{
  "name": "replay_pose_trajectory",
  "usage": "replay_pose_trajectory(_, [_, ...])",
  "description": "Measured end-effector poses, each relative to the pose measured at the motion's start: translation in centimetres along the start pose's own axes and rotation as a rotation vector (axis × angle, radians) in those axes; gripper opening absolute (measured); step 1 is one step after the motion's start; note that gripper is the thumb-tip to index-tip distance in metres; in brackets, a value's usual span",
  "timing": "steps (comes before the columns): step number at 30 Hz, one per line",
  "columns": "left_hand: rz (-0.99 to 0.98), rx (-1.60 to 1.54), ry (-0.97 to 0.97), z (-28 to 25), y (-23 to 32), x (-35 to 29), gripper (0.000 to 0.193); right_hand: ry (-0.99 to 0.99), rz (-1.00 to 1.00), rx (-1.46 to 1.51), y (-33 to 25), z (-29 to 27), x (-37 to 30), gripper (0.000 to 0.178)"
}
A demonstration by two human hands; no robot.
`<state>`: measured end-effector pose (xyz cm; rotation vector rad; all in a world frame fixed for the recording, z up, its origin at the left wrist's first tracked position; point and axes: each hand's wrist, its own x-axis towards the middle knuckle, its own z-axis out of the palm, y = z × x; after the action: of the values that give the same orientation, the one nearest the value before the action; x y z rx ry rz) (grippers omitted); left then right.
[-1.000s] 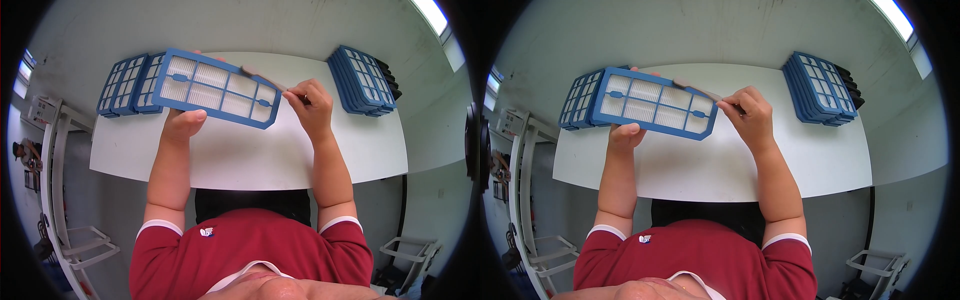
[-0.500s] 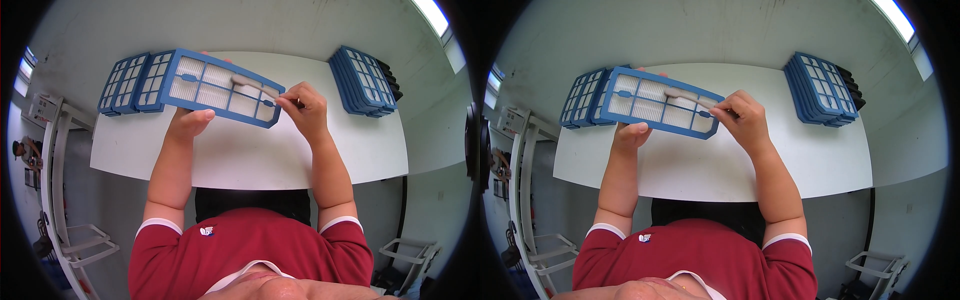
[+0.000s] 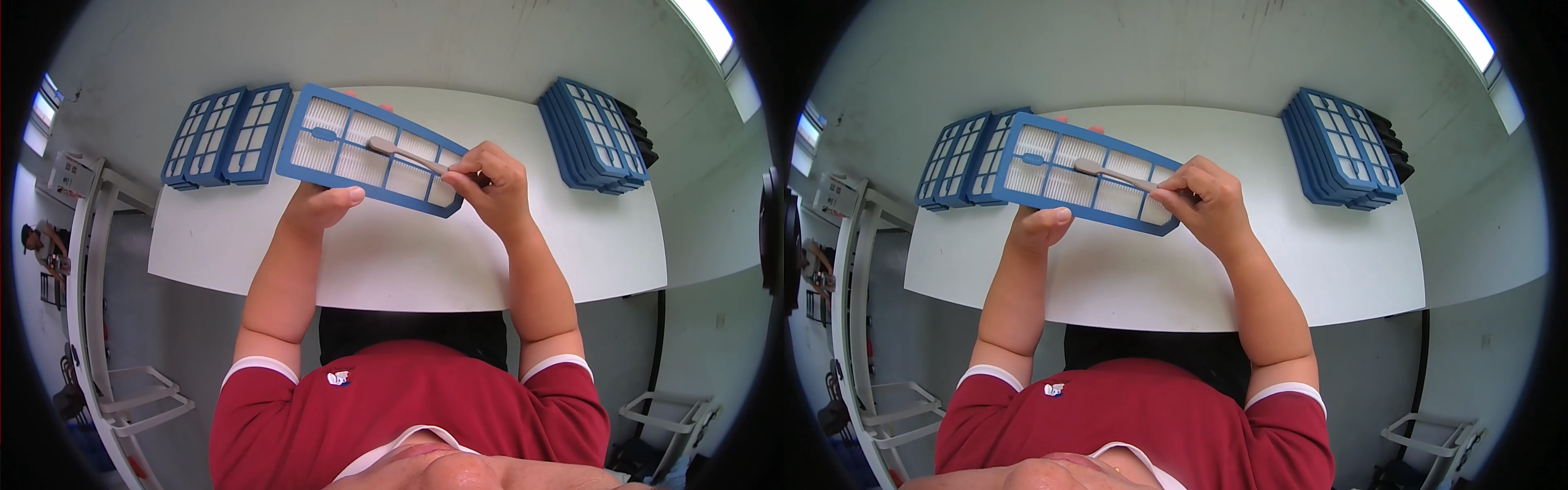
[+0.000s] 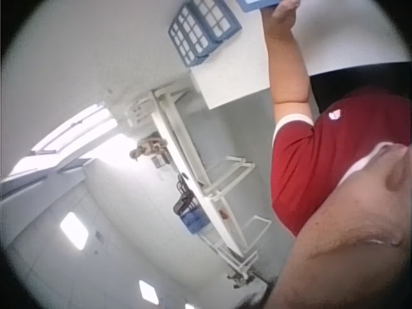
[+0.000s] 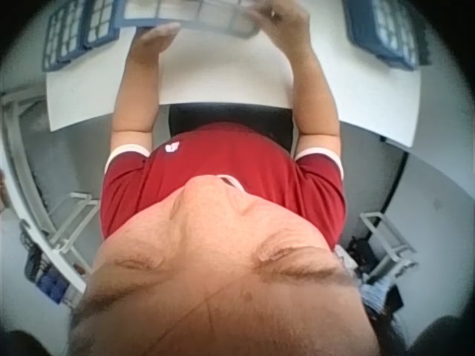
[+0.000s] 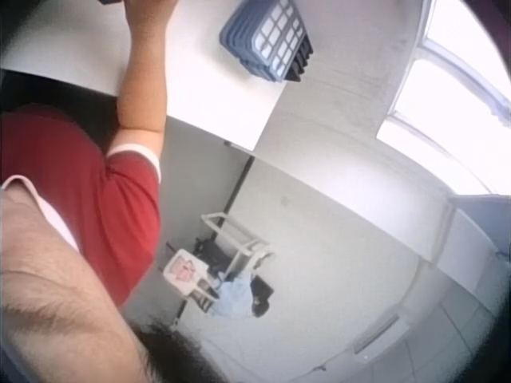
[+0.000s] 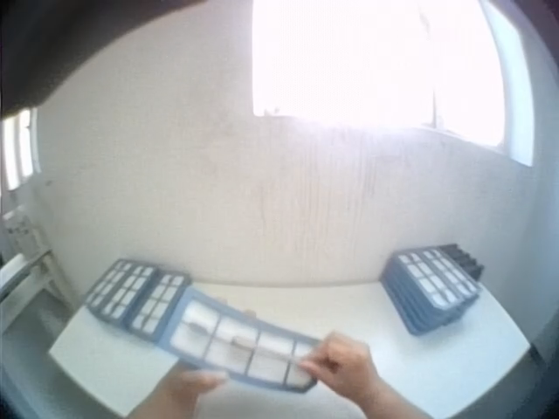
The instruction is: Cleaning dust from several blue air filters using a toothbrush.
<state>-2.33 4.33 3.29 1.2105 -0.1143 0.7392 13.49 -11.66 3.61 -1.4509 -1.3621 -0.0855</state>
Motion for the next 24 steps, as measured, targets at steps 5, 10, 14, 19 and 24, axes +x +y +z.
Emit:
replay_pose_trajectory(5, [-0.005, 0.022, -0.028, 0.5, -0.3, -0.1, 0.095, 0.002, -0.015, -0.009, -0.1, 0.1, 0.0, 0.013])
replay_pose_trajectory(10, [-0.04, 0.003, -0.034, 0.8, -0.5, -0.3, 0.095, 0.023, -0.021, -0.045, -0.4, 0.2, 0.1, 0.013])
replay_pose_trajectory(14, [-0.028, 0.014, -0.068, 0.7, -0.6, -0.2, 0.094, 0.11, -0.03, -0.12, -0.1, 0.3, 0.0, 0.013])
replay_pose_trajectory(19, [-0.02, 0.006, -0.075, 1.0, -0.7, -0.2, 0.094, 0.143, -0.068, -0.15, -0.2, 0.4, 0.0, 0.014])
replay_pose_trajectory(24, [-0.003, 0.013, -0.068, 0.8, -0.8, -0.4, 0.094, 0.059, -0.079, -0.066, -0.5, 0.3, 0.0, 0.014])
